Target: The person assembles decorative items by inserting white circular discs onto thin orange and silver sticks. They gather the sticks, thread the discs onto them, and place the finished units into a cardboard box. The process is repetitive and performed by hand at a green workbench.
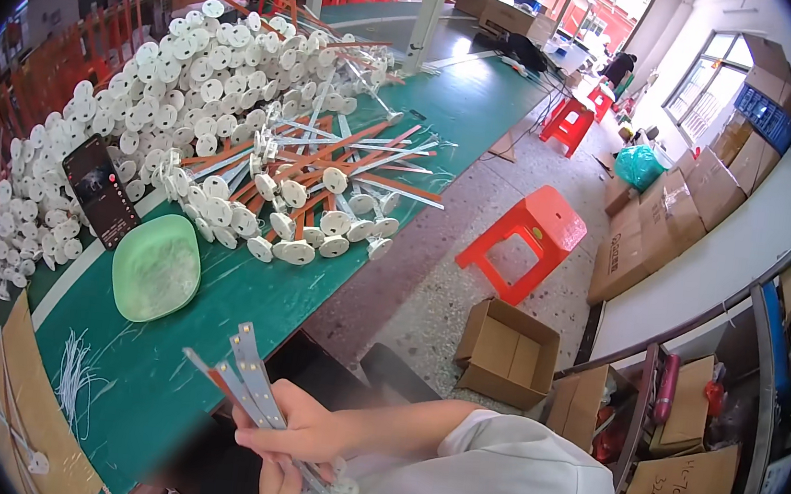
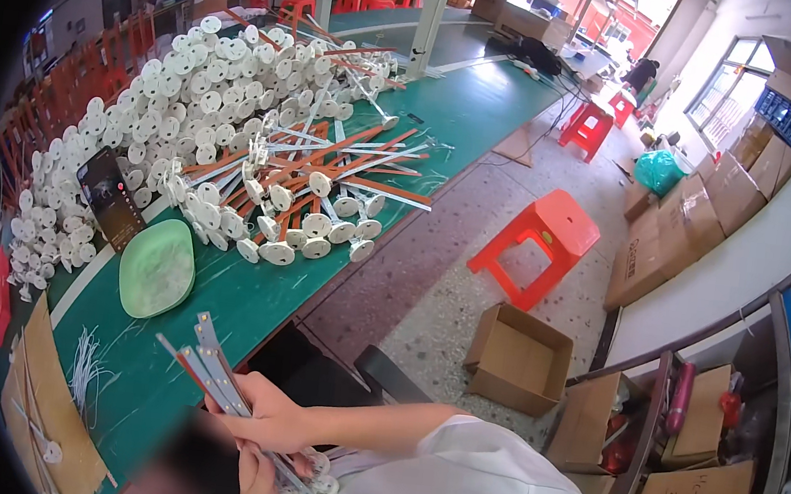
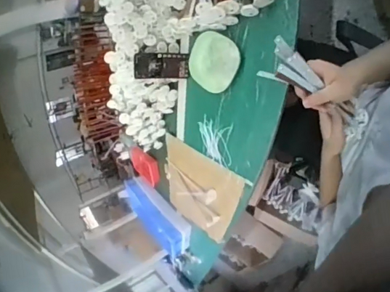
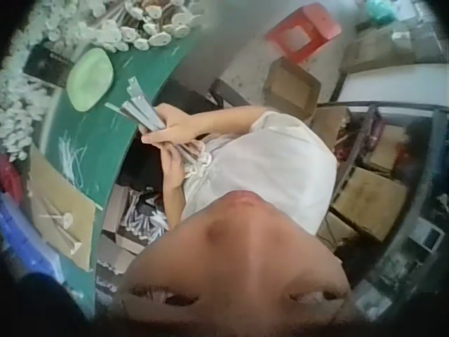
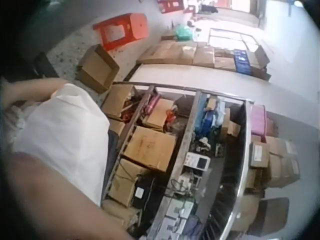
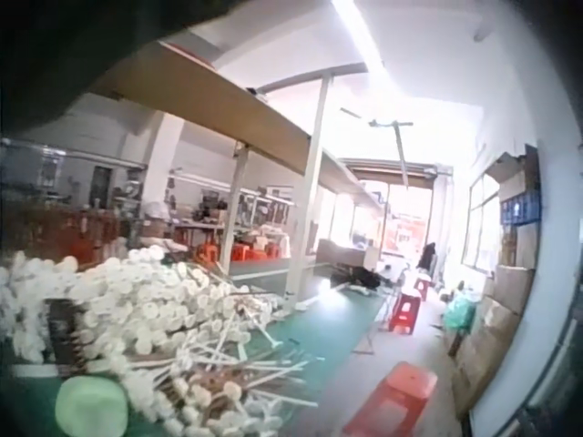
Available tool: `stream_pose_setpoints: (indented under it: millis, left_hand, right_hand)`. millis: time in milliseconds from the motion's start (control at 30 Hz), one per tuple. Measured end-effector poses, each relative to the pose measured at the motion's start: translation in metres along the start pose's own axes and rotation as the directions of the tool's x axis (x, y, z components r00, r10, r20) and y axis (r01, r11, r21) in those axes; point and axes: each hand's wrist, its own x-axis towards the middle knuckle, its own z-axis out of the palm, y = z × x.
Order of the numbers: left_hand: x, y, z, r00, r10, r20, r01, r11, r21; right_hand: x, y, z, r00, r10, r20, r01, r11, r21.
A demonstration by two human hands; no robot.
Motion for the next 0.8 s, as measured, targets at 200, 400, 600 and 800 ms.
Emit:
stream_pose_setpoints:
  millis: [200,400,600,800]
  left_hand:
    - [-0.004,-0.006,-0.004,0.986,0.034,-0.164,-0.029,0.999,0.035]
    - [-0.007,-0.007,-0.003,0.978,0.064,-0.199,-0.055,0.997,0.052]
    - [-0.015,0.005,-0.018,0.96,0.226,-0.167,-0.188,0.958,0.217]
    - [-0.024,0.029,-0.027,0.949,0.244,-0.199,-0.194,0.951,0.241]
  right_hand:
    - [0.003,0.013,0.012,0.997,-0.046,0.056,0.044,0.998,0.043]
    - [0.028,0.017,0.017,0.991,0.081,-0.105,-0.105,0.96,-0.259]
    - [0.04,0.008,0.047,0.969,0.212,-0.131,-0.246,0.892,-0.378]
    - [0.05,0.032,0.047,0.999,0.012,0.052,0.01,0.92,-0.393]
